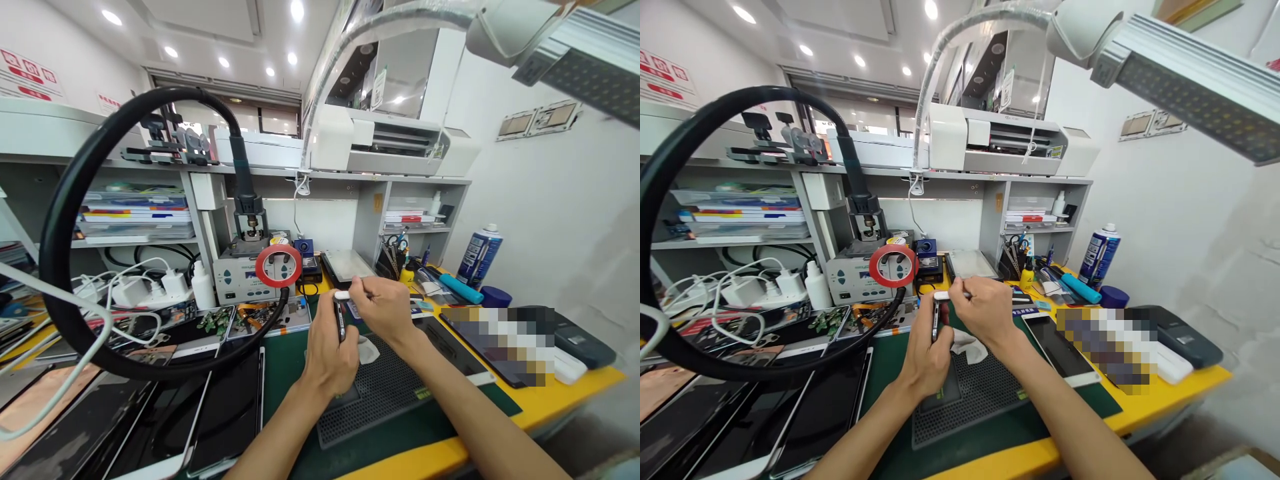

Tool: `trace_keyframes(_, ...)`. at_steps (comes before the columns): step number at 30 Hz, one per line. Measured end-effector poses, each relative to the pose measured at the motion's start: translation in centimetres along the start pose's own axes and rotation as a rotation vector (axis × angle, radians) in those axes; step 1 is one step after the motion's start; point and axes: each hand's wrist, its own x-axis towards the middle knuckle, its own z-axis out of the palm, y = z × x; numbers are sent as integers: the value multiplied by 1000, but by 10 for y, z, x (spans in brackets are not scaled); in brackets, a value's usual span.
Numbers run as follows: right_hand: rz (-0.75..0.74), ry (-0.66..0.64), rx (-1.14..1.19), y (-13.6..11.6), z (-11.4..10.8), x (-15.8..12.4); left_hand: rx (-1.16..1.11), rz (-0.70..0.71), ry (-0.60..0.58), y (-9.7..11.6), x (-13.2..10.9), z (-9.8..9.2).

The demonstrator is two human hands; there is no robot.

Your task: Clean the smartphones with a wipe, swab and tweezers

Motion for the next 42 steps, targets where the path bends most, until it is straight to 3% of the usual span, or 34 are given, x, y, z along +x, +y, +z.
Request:
trace_keyframes(4, 12, 21, 118, -7, -5, -2, -6, 10, 3, 0, 0, 1)
trace_keyframes(8, -136, -6, 260, -19, -12, -7, -5, 46, 20, -3, 0, 0)
trace_keyframes(12, -185, 4, 239, -17, -12, -5, 21, 62, 28, -2, 0, 2)
trace_keyframes(22, -54, 13, 187, -4, -1, -3, 11, 86, -1, -2, -1, 5)
trace_keyframes(29, -209, 11, 294, -7, -7, -5, 21, 90, 32, -2, 0, 4)
trace_keyframes(38, 29, -53, 205, -1, 1, -4, 17, 66, -29, -1, -1, 5)
trace_keyframes(42, 54, -49, 229, -2, -1, -5, 23, 81, -23, -1, -2, 5)
